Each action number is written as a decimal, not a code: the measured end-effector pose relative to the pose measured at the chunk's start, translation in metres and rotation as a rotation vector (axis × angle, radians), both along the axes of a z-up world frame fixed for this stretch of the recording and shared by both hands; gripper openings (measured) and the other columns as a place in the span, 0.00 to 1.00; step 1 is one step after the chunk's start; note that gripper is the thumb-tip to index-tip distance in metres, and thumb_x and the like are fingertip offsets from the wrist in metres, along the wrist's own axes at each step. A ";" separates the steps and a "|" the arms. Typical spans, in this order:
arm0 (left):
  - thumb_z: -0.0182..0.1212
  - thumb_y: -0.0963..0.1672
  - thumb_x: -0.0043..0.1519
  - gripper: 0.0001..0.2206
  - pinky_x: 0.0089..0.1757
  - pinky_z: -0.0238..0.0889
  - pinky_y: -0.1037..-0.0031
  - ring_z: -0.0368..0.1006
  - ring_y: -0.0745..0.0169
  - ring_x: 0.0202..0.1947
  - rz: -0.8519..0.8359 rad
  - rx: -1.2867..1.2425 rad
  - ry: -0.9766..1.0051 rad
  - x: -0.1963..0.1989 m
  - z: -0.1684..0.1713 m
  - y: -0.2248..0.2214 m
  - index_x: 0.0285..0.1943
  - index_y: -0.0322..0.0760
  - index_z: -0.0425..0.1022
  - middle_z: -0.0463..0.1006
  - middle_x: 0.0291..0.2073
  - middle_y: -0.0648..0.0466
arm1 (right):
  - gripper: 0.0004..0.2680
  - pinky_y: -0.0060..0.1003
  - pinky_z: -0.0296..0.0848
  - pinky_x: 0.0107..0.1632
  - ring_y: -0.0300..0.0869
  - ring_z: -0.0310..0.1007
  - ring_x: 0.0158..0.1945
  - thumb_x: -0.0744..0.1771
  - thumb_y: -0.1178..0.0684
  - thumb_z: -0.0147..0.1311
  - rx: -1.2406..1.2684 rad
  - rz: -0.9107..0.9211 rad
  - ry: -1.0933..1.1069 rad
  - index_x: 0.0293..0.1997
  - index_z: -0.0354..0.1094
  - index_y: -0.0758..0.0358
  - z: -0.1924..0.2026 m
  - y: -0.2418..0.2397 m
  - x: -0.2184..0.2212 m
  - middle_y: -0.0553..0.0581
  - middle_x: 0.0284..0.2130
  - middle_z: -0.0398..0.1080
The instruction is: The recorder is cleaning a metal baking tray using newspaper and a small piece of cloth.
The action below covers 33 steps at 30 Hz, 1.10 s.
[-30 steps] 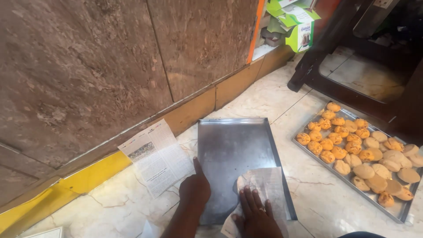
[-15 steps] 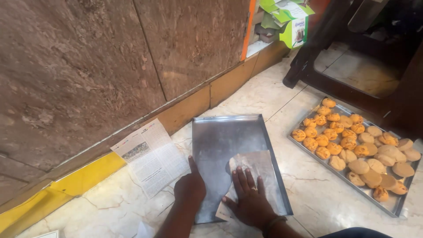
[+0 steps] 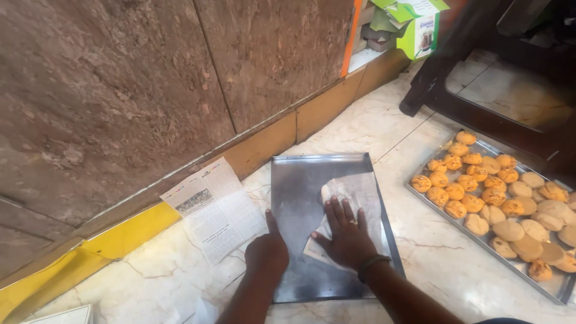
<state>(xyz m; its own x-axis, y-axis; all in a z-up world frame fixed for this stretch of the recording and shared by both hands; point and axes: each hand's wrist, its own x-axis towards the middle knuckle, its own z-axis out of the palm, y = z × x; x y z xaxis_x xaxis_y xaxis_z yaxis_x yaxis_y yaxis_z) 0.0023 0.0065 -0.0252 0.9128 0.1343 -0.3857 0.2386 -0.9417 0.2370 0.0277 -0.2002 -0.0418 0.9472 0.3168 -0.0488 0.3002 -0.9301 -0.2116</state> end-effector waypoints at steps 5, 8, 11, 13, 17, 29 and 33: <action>0.48 0.43 0.65 0.39 0.44 0.73 0.58 0.81 0.46 0.40 -0.003 0.009 0.028 0.000 0.008 -0.002 0.81 0.29 0.26 0.82 0.39 0.40 | 0.33 0.65 0.35 0.71 0.57 0.33 0.78 0.67 0.29 0.43 -0.025 0.002 -0.025 0.76 0.39 0.62 0.001 0.000 0.018 0.64 0.75 0.39; 0.49 0.43 0.65 0.40 0.42 0.74 0.59 0.81 0.47 0.39 -0.010 0.027 0.056 0.001 0.013 -0.004 0.81 0.28 0.25 0.82 0.38 0.40 | 0.33 0.65 0.34 0.71 0.57 0.33 0.78 0.67 0.28 0.42 -0.011 -0.002 -0.043 0.75 0.39 0.62 -0.005 0.000 0.029 0.64 0.75 0.40; 0.51 0.43 0.64 0.42 0.41 0.74 0.60 0.81 0.48 0.37 -0.012 0.032 0.070 0.002 0.006 -0.003 0.81 0.27 0.24 0.82 0.37 0.40 | 0.33 0.64 0.34 0.71 0.57 0.33 0.78 0.67 0.28 0.41 -0.005 -0.006 -0.045 0.76 0.39 0.61 -0.008 -0.002 0.040 0.63 0.75 0.40; 0.51 0.43 0.64 0.42 0.41 0.74 0.59 0.80 0.48 0.37 -0.009 0.037 0.067 0.001 0.003 -0.002 0.80 0.27 0.24 0.81 0.37 0.40 | 0.33 0.64 0.34 0.72 0.57 0.33 0.78 0.68 0.28 0.40 -0.008 0.000 -0.049 0.76 0.39 0.61 -0.008 -0.002 0.047 0.63 0.75 0.40; 0.51 0.43 0.64 0.41 0.40 0.74 0.60 0.81 0.48 0.36 -0.034 0.060 0.040 0.001 0.002 -0.002 0.80 0.26 0.26 0.82 0.36 0.41 | 0.33 0.64 0.35 0.71 0.57 0.34 0.78 0.68 0.28 0.40 -0.015 -0.003 -0.069 0.76 0.39 0.62 -0.009 -0.001 0.059 0.64 0.75 0.40; 0.52 0.44 0.64 0.42 0.36 0.74 0.61 0.81 0.49 0.31 -0.043 0.056 0.020 0.001 -0.005 -0.005 0.79 0.19 0.25 0.82 0.31 0.42 | 0.33 0.64 0.36 0.72 0.56 0.33 0.78 0.67 0.27 0.39 -0.016 -0.033 -0.070 0.76 0.40 0.62 -0.010 -0.003 0.103 0.63 0.75 0.40; 0.54 0.44 0.64 0.44 0.34 0.74 0.64 0.81 0.52 0.31 -0.048 0.089 0.079 -0.001 0.009 -0.009 0.79 0.19 0.23 0.82 0.31 0.44 | 0.33 0.67 0.33 0.71 0.56 0.33 0.78 0.68 0.27 0.37 -0.042 -0.036 -0.129 0.76 0.40 0.62 -0.020 -0.006 0.118 0.63 0.75 0.40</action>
